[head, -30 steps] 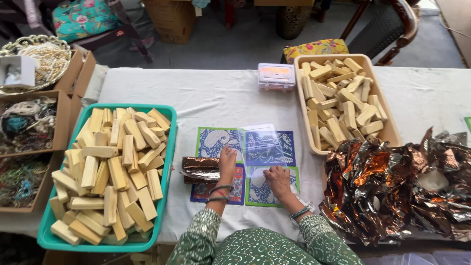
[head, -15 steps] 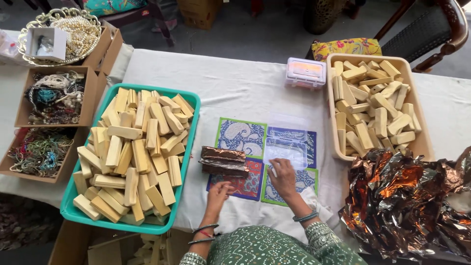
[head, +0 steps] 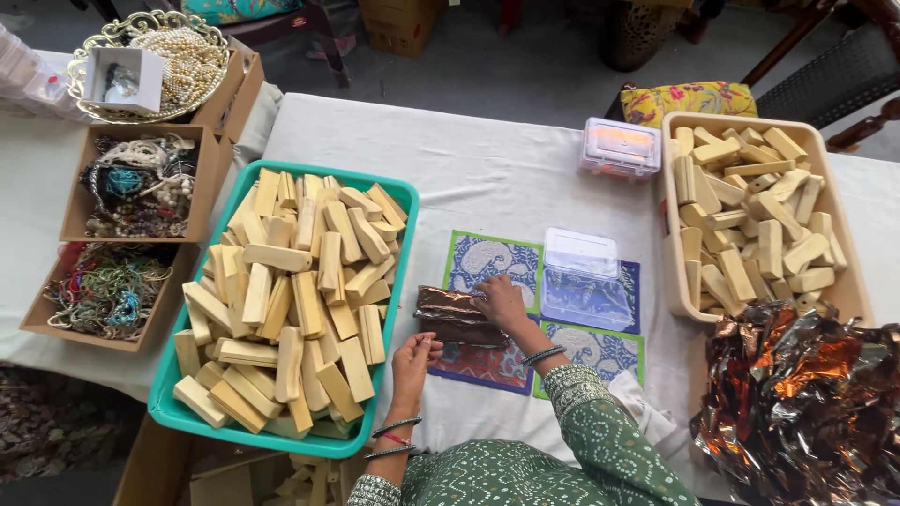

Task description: The person wipes a wooden block with a white cloth and then wraps it in a sheet of copper foil. They repeat this process for a second block, folding the foil around each item and placing the wrapped blocks on the table.

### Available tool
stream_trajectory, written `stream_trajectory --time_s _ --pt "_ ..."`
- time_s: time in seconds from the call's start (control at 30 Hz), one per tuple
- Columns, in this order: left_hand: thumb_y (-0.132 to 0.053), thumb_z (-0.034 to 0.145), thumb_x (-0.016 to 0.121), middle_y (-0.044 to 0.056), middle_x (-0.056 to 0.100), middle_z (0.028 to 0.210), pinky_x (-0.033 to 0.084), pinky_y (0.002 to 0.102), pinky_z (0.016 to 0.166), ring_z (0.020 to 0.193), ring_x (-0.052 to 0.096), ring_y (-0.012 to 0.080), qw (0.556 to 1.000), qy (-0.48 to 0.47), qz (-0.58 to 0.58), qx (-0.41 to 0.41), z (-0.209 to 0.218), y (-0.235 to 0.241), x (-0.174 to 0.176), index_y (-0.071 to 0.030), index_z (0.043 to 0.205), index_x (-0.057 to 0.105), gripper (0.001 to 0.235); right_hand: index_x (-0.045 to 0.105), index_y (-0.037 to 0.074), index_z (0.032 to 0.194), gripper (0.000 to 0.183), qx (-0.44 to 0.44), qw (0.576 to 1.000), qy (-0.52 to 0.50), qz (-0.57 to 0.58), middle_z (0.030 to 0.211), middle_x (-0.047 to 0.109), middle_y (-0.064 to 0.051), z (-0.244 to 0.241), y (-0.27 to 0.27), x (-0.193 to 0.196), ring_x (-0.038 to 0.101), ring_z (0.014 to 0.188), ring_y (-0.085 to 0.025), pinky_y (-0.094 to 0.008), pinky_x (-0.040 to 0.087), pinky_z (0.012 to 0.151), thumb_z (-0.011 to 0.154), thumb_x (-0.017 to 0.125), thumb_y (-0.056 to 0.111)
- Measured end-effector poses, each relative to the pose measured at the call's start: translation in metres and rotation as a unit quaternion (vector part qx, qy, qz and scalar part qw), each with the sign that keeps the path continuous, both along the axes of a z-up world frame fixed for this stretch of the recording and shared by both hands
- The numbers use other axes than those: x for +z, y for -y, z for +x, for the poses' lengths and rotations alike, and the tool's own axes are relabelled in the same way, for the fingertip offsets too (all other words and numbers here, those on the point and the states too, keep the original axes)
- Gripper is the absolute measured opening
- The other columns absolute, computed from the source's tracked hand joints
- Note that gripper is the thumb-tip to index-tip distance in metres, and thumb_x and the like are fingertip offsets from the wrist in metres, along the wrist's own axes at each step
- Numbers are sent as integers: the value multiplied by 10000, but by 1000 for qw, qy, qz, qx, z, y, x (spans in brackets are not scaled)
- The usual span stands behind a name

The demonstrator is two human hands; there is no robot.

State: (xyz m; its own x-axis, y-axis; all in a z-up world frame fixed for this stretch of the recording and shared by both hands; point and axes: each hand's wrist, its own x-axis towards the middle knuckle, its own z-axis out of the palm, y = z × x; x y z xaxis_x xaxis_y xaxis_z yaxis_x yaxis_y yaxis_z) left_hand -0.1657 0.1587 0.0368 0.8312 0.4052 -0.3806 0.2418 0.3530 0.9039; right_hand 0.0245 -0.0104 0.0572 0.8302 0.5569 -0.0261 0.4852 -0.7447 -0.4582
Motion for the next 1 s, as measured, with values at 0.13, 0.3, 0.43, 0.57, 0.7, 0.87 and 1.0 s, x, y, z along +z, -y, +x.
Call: stream_trajectory --time_s 0.13,0.3,0.43,0.57,0.7,0.87,1.0 --pt "-209 1008 586 76 756 936 565 257 695 776 704 120 1000 -20 -13 10 -1 -1 -2 -8 1213 638 291 744 158 1042 280 8 998 -19 -64 1087 665 -54 -2 -8 -9 566 1124 -299 -513 483 866 849 747 360" --pt "-191 994 596 81 742 909 559 262 667 747 693 126 998 -51 -29 25 4 -4 6 -23 1287 562 340 670 130 1057 298 16 993 -59 -99 1070 673 -47 -5 -13 -1 578 1134 -278 -521 471 892 872 736 354" --pt "-182 988 606 90 731 904 552 267 643 732 683 130 998 -56 -35 24 10 -4 0 -14 1308 541 367 623 110 1169 380 44 994 -58 -83 1149 636 -79 -4 -11 -8 561 1139 -299 -557 444 889 864 741 304" --pt "-178 984 607 88 732 907 553 270 639 734 683 130 998 -57 -36 20 14 -3 7 -10 1310 541 372 623 135 1237 414 90 990 -32 -107 1147 593 -88 0 -11 -12 546 1144 -298 -524 460 885 868 732 290" --pt "-187 988 595 74 743 922 556 261 669 757 690 119 998 -64 -18 7 15 -1 22 -16 1286 571 345 641 138 1200 380 35 993 -20 -108 1116 563 -84 10 -7 -9 555 1107 -272 -481 443 895 867 744 287" --pt "-202 991 598 62 744 927 557 254 688 763 686 110 998 -64 2 -10 17 1 18 -24 1233 618 301 667 158 1117 316 3 993 102 -58 1078 579 -50 13 0 -10 561 1080 -259 -455 427 861 830 762 250" --pt "-213 997 600 55 742 929 551 246 691 767 677 98 998 -55 2 -23 20 2 7 -28 1202 647 280 661 149 1126 344 -1 982 185 -43 1057 579 -46 2 3 -8 561 1050 -246 -429 428 865 804 761 218"
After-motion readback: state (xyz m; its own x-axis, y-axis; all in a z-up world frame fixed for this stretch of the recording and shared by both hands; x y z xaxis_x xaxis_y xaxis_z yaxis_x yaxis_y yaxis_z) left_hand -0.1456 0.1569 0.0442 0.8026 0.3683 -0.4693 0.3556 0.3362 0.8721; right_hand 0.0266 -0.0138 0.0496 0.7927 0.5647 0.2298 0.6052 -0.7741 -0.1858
